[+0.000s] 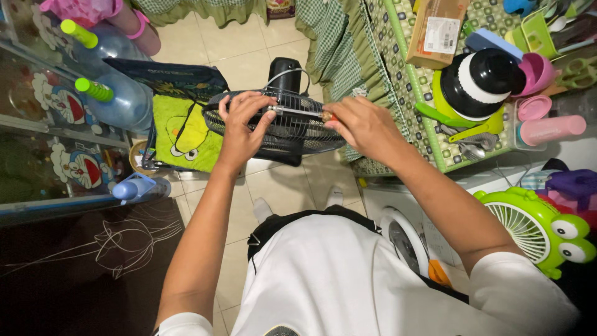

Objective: The person kneels on the floor and uses a screwdriver to disassemble electric fans. They first unscrew the rear grille of a small green portable fan and turn it over, then unscrew and remove the front grille and blade assembly of a larger standing fan, and continue unscrewing the fan's rear motor housing.

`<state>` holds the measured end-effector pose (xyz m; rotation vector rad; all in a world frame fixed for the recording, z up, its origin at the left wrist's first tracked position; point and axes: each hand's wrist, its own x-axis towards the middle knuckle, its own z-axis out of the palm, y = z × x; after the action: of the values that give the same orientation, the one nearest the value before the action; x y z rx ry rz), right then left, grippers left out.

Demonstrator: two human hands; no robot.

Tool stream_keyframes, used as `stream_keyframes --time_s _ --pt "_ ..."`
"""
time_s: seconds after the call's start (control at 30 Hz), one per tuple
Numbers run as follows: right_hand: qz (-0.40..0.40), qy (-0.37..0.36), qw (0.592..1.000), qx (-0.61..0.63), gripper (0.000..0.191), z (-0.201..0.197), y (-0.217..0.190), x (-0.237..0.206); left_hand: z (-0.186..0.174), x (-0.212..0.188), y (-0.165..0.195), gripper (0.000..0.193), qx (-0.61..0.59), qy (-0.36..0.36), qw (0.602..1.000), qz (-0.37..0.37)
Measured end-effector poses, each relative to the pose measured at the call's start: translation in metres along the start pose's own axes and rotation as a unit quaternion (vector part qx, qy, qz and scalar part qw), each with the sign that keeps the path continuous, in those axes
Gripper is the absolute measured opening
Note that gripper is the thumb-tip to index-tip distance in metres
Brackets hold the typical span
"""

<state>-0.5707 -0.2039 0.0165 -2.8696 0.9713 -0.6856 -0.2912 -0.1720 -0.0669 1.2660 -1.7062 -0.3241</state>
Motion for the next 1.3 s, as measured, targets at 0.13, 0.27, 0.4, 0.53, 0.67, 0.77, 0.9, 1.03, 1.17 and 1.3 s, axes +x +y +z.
stream_keyframes --time_s 0.13,0.27,0.4,0.53,0.67,0.77,0.9,1.03,1.17,1.3 --pt "0.070 -0.064 0.995 0.037 0.035 -0.002 -0.001 -0.002 0.001 -0.002 -0.001 0.019 -0.005 -0.005 1.000 0.000" --pt "0.028 -0.022 0.999 -0.039 0.039 -0.001 0.001 0.001 0.001 -0.002 0.000 0.020 -0.004 -0.004 1.000 -0.002" --pt "0.007 -0.005 1.000 0.020 0.029 -0.003 0.008 0.000 0.000 -0.001 0.001 0.018 -0.009 -0.006 1.000 -0.011" --pt "0.077 -0.074 0.994 0.025 0.038 0.001 0.008 -0.007 0.000 -0.002 0.000 0.019 -0.006 -0.006 1.000 -0.007" --pt "0.026 -0.006 1.000 -0.009 0.044 0.005 0.005 -0.012 0.001 -0.003 -0.001 0.019 -0.010 -0.006 1.000 -0.008" --pt "0.029 -0.011 1.000 -0.002 0.042 0.004 0.007 -0.012 0.001 -0.003 -0.002 0.018 -0.013 -0.005 1.000 -0.013" --pt "0.104 -0.108 0.989 0.000 0.043 0.005 0.009 -0.010 0.001 -0.003 -0.002 0.018 -0.013 -0.004 1.000 -0.010" --pt "0.040 -0.014 0.999 0.004 0.056 0.007 0.007 -0.010 -0.001 -0.003 -0.004 0.018 -0.016 -0.002 1.000 -0.011" --pt "-0.015 0.025 1.000 -0.006 0.043 0.007 0.008 -0.009 -0.003 -0.004 -0.004 0.018 -0.025 -0.004 0.999 -0.021" --pt "0.127 -0.101 0.985 0.051 0.026 0.006 0.006 -0.009 -0.002 -0.003 -0.004 0.019 -0.019 -0.008 1.000 -0.011"
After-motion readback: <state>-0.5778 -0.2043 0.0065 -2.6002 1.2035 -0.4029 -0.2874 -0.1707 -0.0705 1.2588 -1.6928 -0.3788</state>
